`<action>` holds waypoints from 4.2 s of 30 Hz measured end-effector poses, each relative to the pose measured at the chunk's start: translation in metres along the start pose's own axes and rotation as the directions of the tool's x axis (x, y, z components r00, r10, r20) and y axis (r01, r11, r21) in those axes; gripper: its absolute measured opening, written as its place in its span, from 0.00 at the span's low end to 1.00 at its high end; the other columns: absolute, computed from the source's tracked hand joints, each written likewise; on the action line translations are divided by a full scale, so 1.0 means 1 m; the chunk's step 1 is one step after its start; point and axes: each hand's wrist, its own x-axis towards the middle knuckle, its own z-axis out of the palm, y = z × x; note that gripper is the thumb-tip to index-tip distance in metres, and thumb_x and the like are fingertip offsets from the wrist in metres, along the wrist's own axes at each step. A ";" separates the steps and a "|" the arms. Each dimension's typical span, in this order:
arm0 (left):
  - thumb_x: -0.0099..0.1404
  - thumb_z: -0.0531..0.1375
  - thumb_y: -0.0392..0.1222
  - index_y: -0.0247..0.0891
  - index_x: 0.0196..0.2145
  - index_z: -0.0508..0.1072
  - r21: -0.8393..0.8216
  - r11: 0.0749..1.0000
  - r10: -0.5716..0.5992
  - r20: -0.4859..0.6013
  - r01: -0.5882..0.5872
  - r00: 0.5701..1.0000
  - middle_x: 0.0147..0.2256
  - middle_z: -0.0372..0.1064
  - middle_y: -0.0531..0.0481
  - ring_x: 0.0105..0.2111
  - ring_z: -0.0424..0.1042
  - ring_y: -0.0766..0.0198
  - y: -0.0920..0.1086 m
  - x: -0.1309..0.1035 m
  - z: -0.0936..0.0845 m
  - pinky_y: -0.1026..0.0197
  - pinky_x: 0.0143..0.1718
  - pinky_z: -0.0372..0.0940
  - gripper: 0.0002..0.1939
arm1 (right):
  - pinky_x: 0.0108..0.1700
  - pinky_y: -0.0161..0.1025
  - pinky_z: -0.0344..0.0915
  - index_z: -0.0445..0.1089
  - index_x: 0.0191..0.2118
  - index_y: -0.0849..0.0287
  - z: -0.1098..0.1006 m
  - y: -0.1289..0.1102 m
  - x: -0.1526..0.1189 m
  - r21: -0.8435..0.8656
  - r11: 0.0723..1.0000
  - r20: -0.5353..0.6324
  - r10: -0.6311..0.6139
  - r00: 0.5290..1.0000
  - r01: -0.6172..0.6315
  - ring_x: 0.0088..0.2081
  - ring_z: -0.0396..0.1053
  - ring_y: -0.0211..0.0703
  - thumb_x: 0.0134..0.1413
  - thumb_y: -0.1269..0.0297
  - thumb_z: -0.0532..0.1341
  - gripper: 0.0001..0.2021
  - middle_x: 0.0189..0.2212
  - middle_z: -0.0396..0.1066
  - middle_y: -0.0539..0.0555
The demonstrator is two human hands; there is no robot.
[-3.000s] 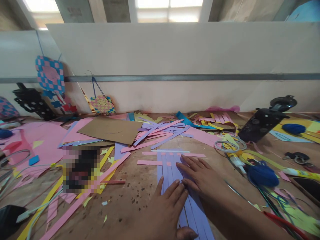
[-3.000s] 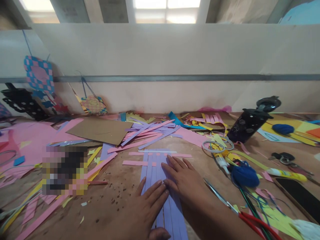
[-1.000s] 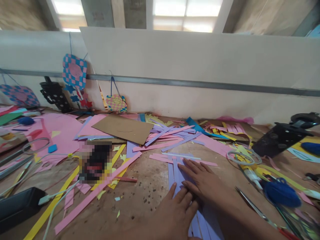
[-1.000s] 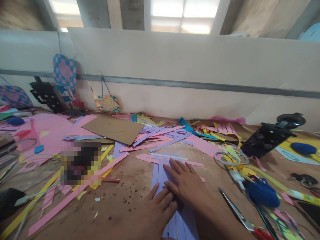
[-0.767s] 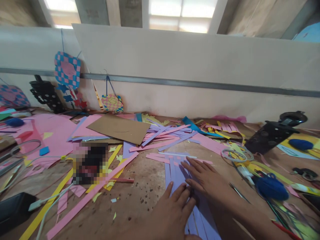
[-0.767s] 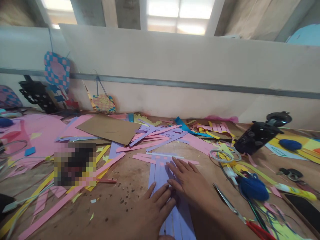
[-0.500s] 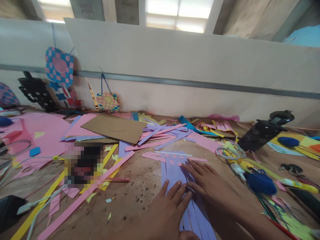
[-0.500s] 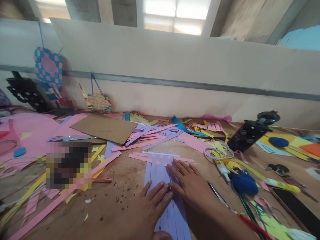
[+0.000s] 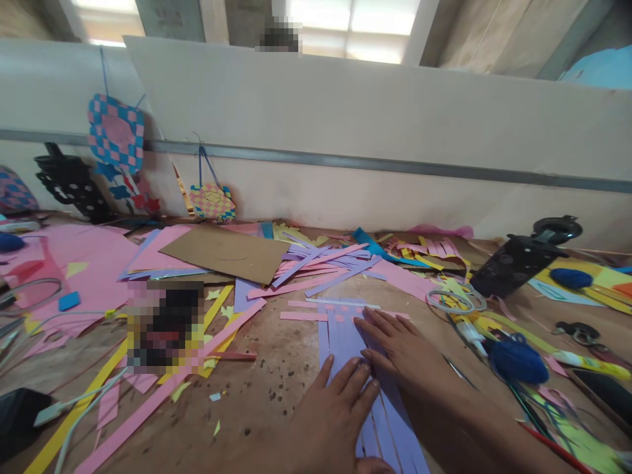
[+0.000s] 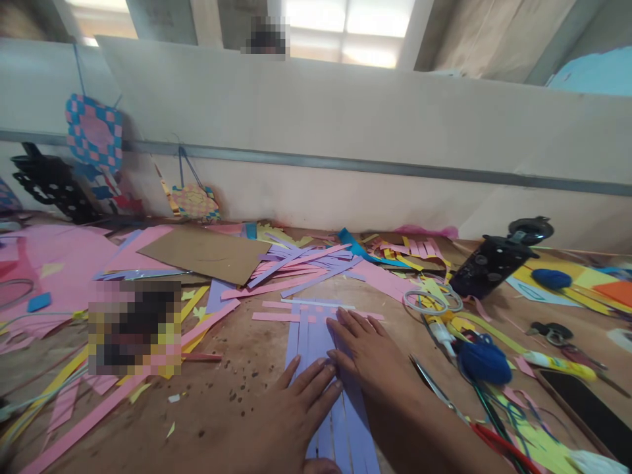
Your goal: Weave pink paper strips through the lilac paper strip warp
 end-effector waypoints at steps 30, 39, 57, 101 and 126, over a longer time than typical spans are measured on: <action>0.74 0.47 0.72 0.47 0.77 0.48 0.058 0.998 0.008 -0.091 -0.002 0.996 0.73 0.55 0.45 0.73 0.50 0.43 -0.005 0.001 0.005 0.41 0.73 0.44 0.43 | 0.72 0.67 0.50 0.58 0.74 0.46 -0.006 -0.028 0.020 0.036 0.993 -0.034 -0.111 0.993 0.113 0.74 0.51 0.60 0.71 0.53 0.57 0.29 0.75 0.50 0.57; 0.74 0.47 0.72 0.45 0.77 0.49 0.076 0.997 0.006 -0.101 0.002 0.995 0.72 0.57 0.45 0.73 0.48 0.43 -0.006 0.001 0.008 0.42 0.73 0.44 0.44 | 0.72 0.66 0.50 0.59 0.73 0.49 0.001 -0.033 0.023 0.010 0.995 -0.035 -0.101 0.994 0.101 0.74 0.52 0.60 0.71 0.49 0.57 0.30 0.75 0.50 0.59; 0.73 0.42 0.75 0.31 0.69 0.63 0.207 0.978 0.014 -0.091 0.006 0.996 0.69 0.61 0.34 0.72 0.53 0.42 -0.010 0.007 0.026 0.41 0.73 0.39 0.48 | 0.72 0.67 0.50 0.60 0.73 0.54 0.003 -0.038 0.021 0.023 0.996 -0.050 -0.086 0.995 0.087 0.73 0.52 0.60 0.71 0.47 0.55 0.31 0.74 0.52 0.59; 0.74 0.44 0.74 0.35 0.77 0.44 0.093 0.996 0.020 -0.046 -0.015 0.999 0.75 0.39 0.37 0.76 0.39 0.45 -0.013 0.005 0.023 0.35 0.74 0.37 0.48 | 0.71 0.65 0.54 0.60 0.73 0.51 0.013 -0.005 0.009 -0.047 0.999 -0.068 -0.017 0.998 0.014 0.73 0.54 0.61 0.70 0.51 0.57 0.30 0.74 0.53 0.58; 0.75 0.39 0.73 0.36 0.76 0.45 -0.031 0.999 0.030 0.057 -0.028 0.998 0.75 0.36 0.40 0.76 0.37 0.48 0.022 0.029 -0.031 0.34 0.74 0.37 0.47 | 0.71 0.63 0.55 0.55 0.75 0.57 0.000 0.030 -0.026 -0.001 0.990 -0.064 -0.138 0.988 0.138 0.74 0.52 0.54 0.75 0.59 0.48 0.28 0.74 0.51 0.60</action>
